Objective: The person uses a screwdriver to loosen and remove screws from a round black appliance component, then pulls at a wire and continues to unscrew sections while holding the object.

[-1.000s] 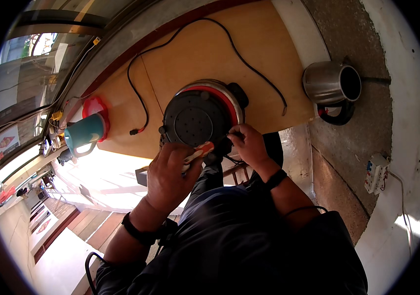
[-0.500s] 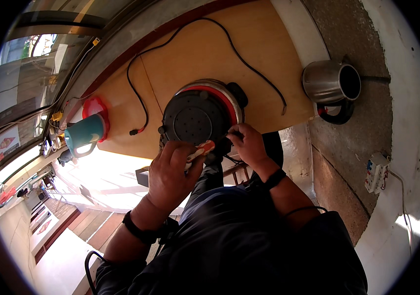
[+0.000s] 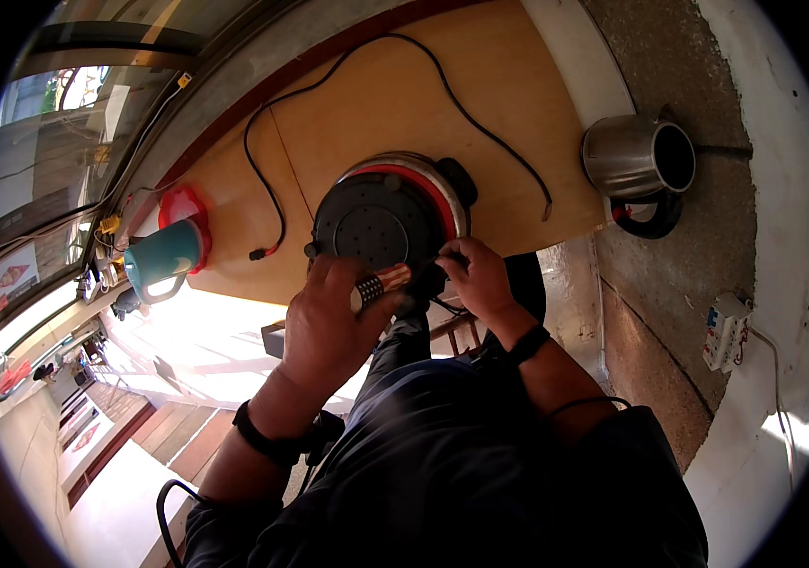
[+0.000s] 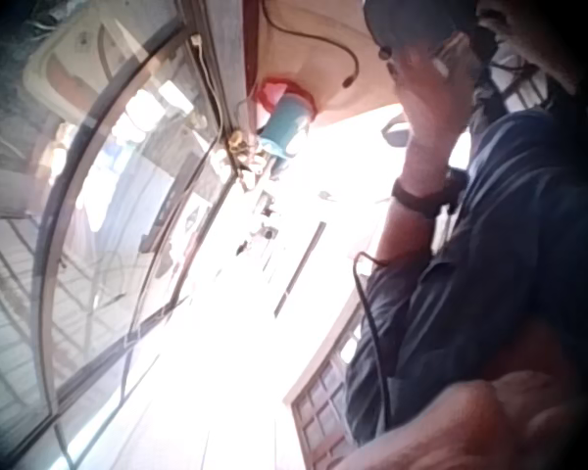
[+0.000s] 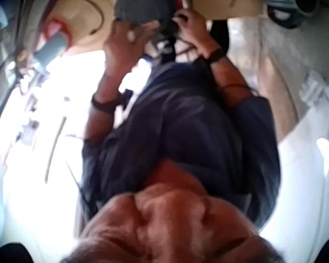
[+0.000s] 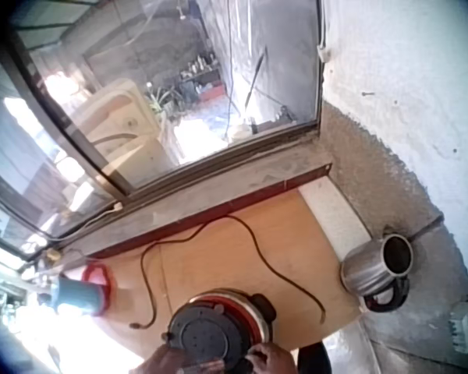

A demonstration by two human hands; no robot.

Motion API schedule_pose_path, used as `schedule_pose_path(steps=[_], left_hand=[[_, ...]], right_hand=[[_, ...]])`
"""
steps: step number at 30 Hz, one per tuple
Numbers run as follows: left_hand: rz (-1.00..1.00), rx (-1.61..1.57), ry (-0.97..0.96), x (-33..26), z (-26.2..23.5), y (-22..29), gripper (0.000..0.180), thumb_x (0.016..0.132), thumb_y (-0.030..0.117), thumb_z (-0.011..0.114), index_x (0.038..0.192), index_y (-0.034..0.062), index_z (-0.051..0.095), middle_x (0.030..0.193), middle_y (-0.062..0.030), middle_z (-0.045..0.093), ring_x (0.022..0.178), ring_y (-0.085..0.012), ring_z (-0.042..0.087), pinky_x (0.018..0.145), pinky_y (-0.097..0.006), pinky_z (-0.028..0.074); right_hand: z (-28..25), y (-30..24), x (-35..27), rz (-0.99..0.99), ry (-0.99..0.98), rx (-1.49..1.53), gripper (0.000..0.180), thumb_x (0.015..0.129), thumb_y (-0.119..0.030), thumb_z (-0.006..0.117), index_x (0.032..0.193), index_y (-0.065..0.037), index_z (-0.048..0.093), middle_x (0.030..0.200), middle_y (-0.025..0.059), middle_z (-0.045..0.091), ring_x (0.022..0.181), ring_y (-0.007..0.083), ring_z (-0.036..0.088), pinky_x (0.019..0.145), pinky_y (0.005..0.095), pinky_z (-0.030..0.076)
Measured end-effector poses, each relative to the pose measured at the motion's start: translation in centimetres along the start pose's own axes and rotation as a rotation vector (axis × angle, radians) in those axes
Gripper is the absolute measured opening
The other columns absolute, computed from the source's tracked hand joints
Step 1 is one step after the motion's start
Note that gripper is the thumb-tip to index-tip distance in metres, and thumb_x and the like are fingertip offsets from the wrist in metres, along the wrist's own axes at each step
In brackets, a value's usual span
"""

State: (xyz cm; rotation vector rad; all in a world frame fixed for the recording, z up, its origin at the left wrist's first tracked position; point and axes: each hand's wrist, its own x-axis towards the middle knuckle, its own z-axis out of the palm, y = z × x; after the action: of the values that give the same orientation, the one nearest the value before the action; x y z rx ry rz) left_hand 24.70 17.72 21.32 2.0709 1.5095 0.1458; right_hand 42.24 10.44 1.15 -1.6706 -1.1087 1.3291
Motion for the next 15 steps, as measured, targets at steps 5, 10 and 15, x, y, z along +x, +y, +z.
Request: schedule_pose_path(steps=[5,10,15], left_hand=[[0.066,-0.059,-0.113,-0.37,-0.56,0.25,0.037,0.078,0.006,0.079,0.111,0.0064,0.062,0.105,-0.0153,0.063,0.087,-0.0400,0.068,0.071,-0.046,0.057],[0.078,-0.033,-0.123,-0.74,-0.62,0.09,0.037,0.078,0.006,0.079,0.111,0.0068,0.062,0.106,-0.0130,0.063,0.086,-0.0378,0.069,0.069,-0.045,0.057],[0.145,-0.020,-0.170,-0.96,-0.51,0.54,0.034,0.079,0.005,0.080,0.109,0.0043,0.063,0.107,-0.0161,0.065,0.088,-0.0378,0.070,0.073,-0.043,0.058]], right_hand=[[-0.21,-0.49,-0.01,0.009,-0.010,0.006,0.018,0.089,-0.016,0.076,0.103,-0.007,0.069,0.096,0.0120,0.070,0.082,0.0291,0.069,0.073,0.0369,0.054],[-0.21,-0.51,-0.01,-0.014,-0.008,-0.041,0.017,0.090,-0.010,0.076,0.104,-0.003,0.069,0.094,0.0097,0.072,0.082,0.0190,0.071,0.072,0.0306,0.056],[-0.21,-0.52,-0.01,-0.003,-0.010,-0.040,0.017,0.090,-0.009,0.075,0.104,-0.003,0.069,0.093,0.0089,0.072,0.081,0.0178,0.070,0.071,0.0295,0.055]])
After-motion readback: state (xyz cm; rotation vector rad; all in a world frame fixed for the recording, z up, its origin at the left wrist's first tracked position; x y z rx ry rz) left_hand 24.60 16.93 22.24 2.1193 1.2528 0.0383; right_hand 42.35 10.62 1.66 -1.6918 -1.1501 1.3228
